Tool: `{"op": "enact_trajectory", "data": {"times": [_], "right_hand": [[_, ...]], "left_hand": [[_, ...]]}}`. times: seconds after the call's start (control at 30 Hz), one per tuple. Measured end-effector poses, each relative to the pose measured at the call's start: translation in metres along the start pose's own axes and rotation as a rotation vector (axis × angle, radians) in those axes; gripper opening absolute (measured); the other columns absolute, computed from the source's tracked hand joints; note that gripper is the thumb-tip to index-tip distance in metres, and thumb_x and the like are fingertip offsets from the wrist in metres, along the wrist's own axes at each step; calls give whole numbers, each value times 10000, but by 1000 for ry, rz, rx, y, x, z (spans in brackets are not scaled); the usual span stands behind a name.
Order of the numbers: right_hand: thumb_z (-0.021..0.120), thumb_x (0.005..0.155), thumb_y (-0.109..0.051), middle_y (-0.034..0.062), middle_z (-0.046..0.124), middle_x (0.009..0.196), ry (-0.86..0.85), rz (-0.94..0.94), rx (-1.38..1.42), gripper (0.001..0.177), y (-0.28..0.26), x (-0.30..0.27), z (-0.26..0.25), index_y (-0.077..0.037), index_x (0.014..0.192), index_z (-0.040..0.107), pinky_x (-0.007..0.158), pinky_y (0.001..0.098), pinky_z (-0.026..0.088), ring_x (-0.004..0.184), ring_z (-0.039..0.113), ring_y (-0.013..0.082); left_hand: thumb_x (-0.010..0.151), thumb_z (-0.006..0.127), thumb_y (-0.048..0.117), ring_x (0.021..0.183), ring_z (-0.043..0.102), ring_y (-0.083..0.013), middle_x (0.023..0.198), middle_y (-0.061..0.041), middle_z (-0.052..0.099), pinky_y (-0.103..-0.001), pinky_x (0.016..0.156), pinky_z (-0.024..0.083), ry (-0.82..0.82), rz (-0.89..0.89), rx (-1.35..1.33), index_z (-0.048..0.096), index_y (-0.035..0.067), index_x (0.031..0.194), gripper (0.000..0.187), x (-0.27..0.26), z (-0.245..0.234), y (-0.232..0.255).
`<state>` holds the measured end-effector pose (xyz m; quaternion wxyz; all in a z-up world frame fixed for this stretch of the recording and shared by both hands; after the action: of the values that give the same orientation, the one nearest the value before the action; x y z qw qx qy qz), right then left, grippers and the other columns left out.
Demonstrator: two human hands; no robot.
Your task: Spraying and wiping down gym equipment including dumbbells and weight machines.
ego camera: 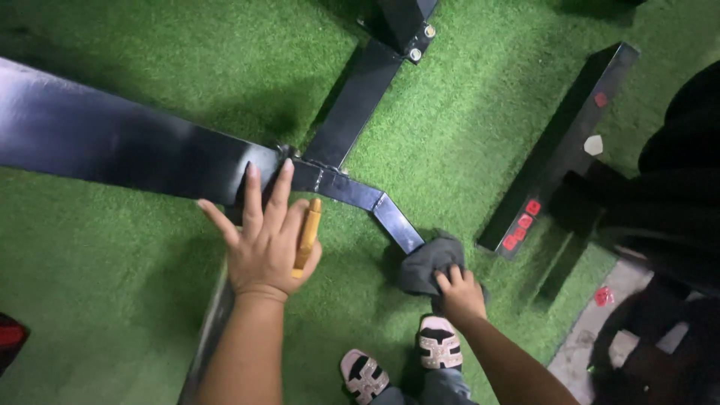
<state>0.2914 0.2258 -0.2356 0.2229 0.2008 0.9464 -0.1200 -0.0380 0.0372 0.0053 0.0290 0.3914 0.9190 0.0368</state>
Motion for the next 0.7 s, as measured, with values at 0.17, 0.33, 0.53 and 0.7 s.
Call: {"op": "enact_trajectory", "data": {"times": [0.17,0.33,0.53,0.7], "right_hand": [[643,923,-202,86,535,1389,-296,226,-80,565,23,-37,20,-317,1457,503,920,456,590,1233,589,349],[739,866,-350,156,434,1521,-600,449,105,707,25,-61,-31,-290,1486,404,1053,500,501,1345,520,391],[777,745,-216,222,617,1284,-289,289,771,767,25,-24,-72,-141,1431,442,982,498,489,1193,592,419],[650,710,-91,238,666,1171,-167,174,1661,702,2,-2,-231,-36,1401,539,910,563,490,1053,608,462]], "left_hand": [[792,670,428,1606,166,-332,1724,35,281,-843,1129,-46,22,7,-60,698,208,1141,414,-11,-2,-3],[765,683,393,1587,144,-369,1706,-19,261,-818,1125,-69,-31,-28,-147,704,218,1107,384,-5,-26,18],[727,682,366,1548,127,-415,1677,-115,238,-808,1111,-61,-90,-22,-251,697,191,1111,421,-7,-79,82],[721,705,265,1506,232,-435,1604,-132,370,-780,1129,10,7,-24,-390,679,117,1158,462,-12,-139,143]]}}
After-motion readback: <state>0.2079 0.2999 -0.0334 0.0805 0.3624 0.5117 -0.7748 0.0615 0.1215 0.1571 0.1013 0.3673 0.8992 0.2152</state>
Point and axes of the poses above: each hand's wrist, its own x-axis towards the middle knuckle, its own z-axis out of the palm, y = z × x, the point moved 5 cm from there along x, towards the middle knuckle
